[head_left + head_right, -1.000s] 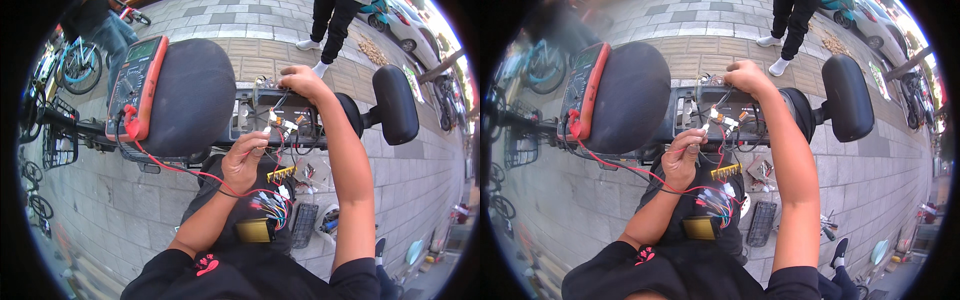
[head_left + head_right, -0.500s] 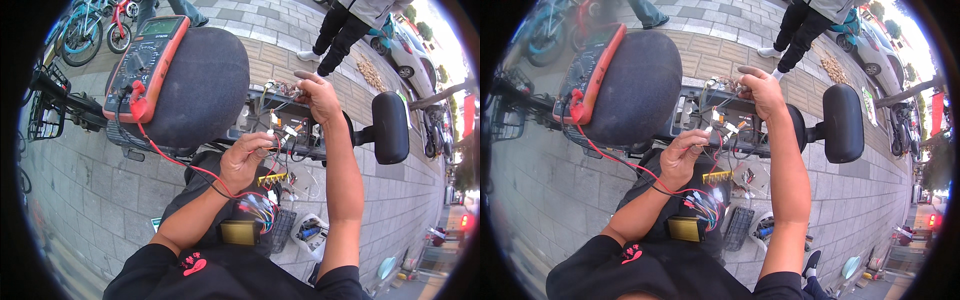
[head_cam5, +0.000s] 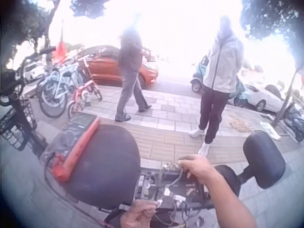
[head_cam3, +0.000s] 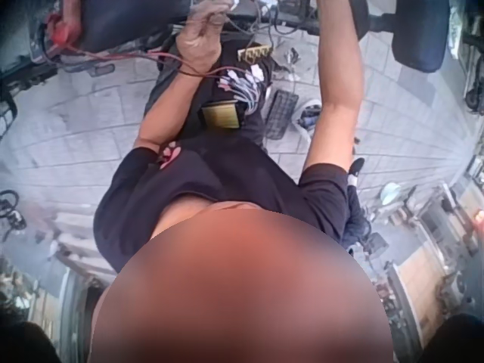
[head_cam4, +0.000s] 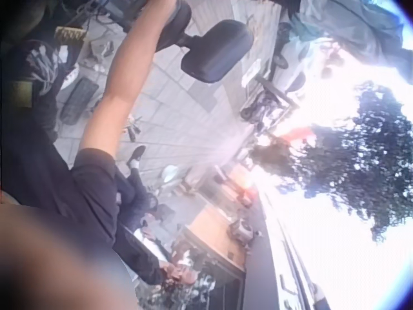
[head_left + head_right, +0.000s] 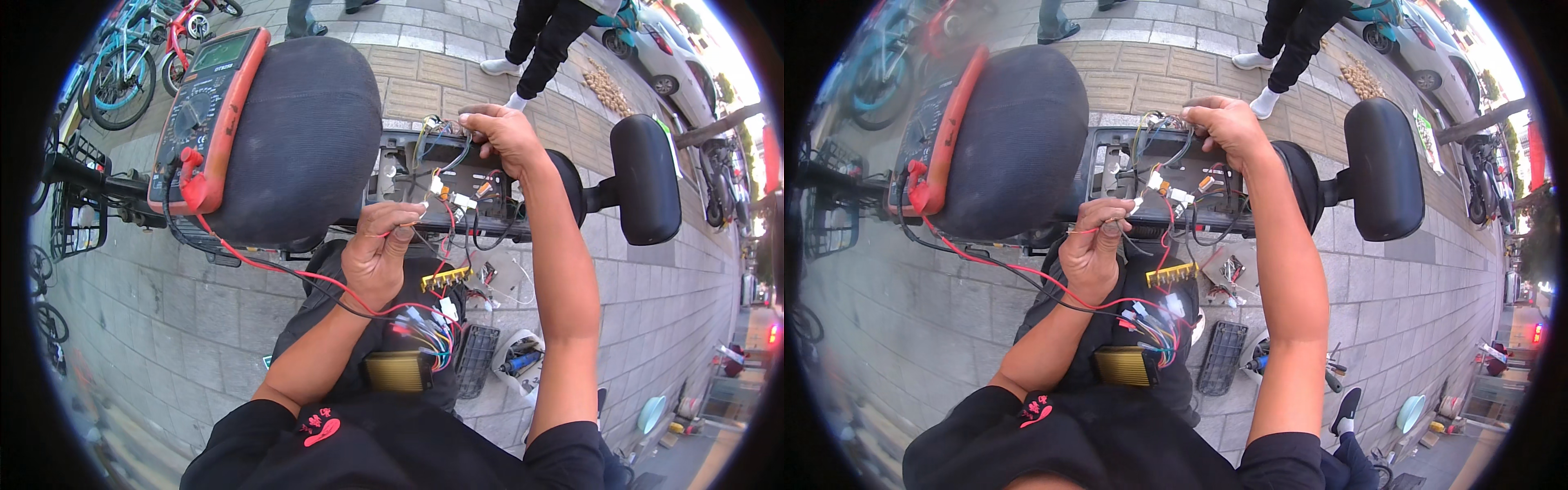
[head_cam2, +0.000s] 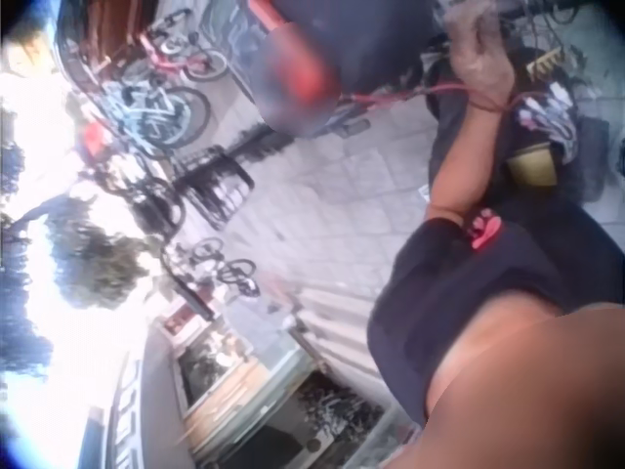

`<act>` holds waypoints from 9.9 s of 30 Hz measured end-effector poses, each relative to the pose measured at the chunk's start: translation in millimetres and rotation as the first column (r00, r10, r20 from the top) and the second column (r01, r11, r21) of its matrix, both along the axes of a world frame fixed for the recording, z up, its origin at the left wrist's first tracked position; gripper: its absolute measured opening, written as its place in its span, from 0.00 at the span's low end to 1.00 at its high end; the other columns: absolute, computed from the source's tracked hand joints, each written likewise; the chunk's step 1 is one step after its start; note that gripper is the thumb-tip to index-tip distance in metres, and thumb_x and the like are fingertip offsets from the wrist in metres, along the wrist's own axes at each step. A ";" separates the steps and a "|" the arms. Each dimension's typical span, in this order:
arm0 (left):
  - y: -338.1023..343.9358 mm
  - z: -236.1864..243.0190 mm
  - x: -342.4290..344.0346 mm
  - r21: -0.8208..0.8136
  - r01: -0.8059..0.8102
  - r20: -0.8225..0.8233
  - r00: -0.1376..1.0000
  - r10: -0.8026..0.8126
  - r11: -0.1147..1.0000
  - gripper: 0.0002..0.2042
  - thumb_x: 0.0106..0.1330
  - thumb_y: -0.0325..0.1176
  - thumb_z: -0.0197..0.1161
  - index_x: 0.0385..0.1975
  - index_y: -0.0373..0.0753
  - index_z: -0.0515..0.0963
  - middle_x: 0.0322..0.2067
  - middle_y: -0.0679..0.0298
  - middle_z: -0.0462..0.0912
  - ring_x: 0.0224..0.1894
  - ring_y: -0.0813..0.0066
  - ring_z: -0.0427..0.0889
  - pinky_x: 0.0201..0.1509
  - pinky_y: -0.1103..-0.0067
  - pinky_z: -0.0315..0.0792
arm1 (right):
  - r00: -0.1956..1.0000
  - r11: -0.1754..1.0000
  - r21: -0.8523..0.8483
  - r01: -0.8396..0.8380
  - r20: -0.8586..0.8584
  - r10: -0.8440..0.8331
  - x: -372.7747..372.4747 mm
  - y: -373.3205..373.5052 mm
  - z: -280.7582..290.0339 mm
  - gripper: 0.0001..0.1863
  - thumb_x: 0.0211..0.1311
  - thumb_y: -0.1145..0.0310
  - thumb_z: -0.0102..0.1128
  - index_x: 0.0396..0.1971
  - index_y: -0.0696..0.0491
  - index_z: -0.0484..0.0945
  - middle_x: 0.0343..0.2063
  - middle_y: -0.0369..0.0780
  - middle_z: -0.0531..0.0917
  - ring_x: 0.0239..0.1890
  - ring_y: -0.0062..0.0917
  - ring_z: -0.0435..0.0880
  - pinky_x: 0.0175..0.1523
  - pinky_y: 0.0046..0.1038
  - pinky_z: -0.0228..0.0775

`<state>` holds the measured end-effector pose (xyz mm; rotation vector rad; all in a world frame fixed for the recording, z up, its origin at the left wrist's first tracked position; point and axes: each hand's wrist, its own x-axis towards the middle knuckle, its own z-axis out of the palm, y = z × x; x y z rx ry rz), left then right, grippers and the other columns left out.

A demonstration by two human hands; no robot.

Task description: The person works on the exposed wiring of an electric scooter, using a multimeter to test connections. They manipulate various colored wires and connectors, occasionally adjusting the multimeter probes and repositioning wire bundles within the scooter's body.

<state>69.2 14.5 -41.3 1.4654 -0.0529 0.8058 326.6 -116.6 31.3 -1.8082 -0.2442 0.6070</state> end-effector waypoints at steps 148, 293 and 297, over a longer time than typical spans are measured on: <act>58.3 29.3 185.3 -0.259 0.182 -0.114 0.969 -0.217 0.948 0.13 0.71 0.27 0.74 0.47 0.30 0.78 0.40 0.60 0.86 0.39 0.77 0.88 0.36 0.79 0.90 | 0.958 0.960 0.068 0.273 -0.105 -0.265 -206.3 -50.8 -26.3 0.15 0.69 0.62 0.68 0.38 0.62 0.87 0.30 0.36 0.87 0.30 0.15 0.80 0.34 0.25 0.74; 60.1 38.1 176.3 -0.259 0.235 -0.092 0.959 -0.267 0.937 0.19 0.72 0.35 0.73 0.49 0.26 0.77 0.37 0.56 0.84 0.34 0.74 0.87 0.30 0.79 0.89 | 0.988 0.981 -0.175 -0.088 0.113 0.109 -94.0 -0.6 27.7 0.20 0.62 0.68 0.65 0.53 0.56 0.89 0.44 0.40 0.91 0.45 0.19 0.84 0.53 0.23 0.75; 61.2 39.0 176.1 -0.267 0.239 -0.120 0.953 -0.278 0.934 0.18 0.73 0.35 0.73 0.48 0.27 0.75 0.37 0.57 0.83 0.33 0.74 0.87 0.28 0.78 0.89 | 0.991 0.985 -0.138 -0.108 0.066 0.118 -83.3 -3.3 16.0 0.20 0.63 0.68 0.67 0.54 0.56 0.88 0.40 0.34 0.89 0.38 0.15 0.82 0.47 0.20 0.73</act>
